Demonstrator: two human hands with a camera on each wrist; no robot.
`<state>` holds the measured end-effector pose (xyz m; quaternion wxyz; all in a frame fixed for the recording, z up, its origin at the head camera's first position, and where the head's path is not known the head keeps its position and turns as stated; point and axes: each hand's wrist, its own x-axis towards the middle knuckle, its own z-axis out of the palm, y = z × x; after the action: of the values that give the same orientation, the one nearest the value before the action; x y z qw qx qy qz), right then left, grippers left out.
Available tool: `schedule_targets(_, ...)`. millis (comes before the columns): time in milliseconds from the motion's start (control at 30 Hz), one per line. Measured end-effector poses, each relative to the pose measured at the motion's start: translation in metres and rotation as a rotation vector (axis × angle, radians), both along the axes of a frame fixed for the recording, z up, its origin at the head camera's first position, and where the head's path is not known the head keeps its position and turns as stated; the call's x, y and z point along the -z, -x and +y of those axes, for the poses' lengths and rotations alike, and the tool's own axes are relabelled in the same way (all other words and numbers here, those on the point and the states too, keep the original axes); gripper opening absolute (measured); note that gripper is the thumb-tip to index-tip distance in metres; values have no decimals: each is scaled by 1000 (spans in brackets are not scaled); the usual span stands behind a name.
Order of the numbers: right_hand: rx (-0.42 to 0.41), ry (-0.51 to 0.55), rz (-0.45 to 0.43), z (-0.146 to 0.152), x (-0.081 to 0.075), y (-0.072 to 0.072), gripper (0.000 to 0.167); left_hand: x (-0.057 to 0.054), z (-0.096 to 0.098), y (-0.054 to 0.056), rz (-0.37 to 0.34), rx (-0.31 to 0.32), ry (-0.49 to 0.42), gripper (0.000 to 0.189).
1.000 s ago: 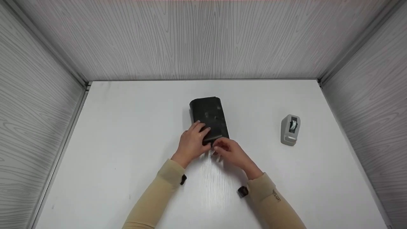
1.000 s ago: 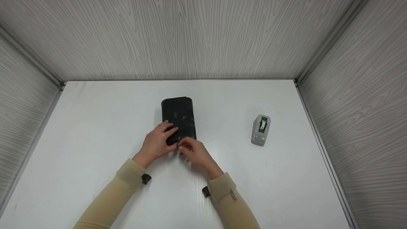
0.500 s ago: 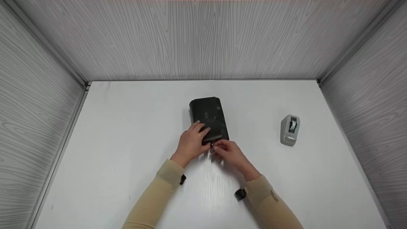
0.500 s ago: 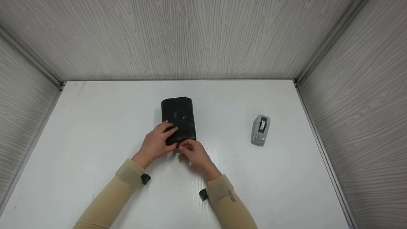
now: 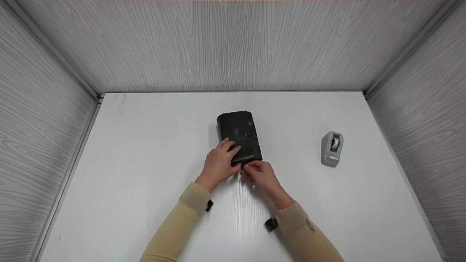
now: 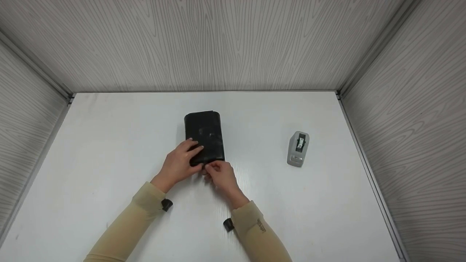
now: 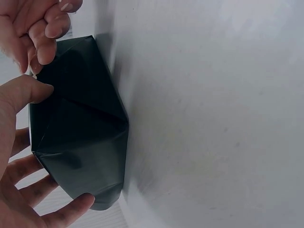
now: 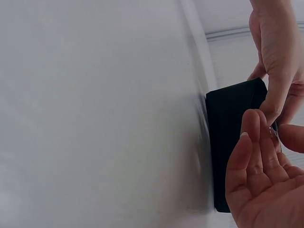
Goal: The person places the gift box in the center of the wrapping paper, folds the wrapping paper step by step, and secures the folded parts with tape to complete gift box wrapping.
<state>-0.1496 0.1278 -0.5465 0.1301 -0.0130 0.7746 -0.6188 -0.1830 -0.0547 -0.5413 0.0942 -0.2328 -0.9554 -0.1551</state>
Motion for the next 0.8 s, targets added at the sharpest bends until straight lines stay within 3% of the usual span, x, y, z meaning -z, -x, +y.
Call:
schedule_targets(67,42,-30,7,-1,10,3,23,0,0,0,2,0,3,53)
schedule_targets(467,132,-208,75,-12,6,3,33,-3,1,0,3,8,13,51)
schedule_targets(667,132,-205,53,-11,8,2,35,-2,0,0,10,7,0,51)
schedule_targets(800,113,-186,45,-10,7,2,29,-2,0,0,5,7,1,52)
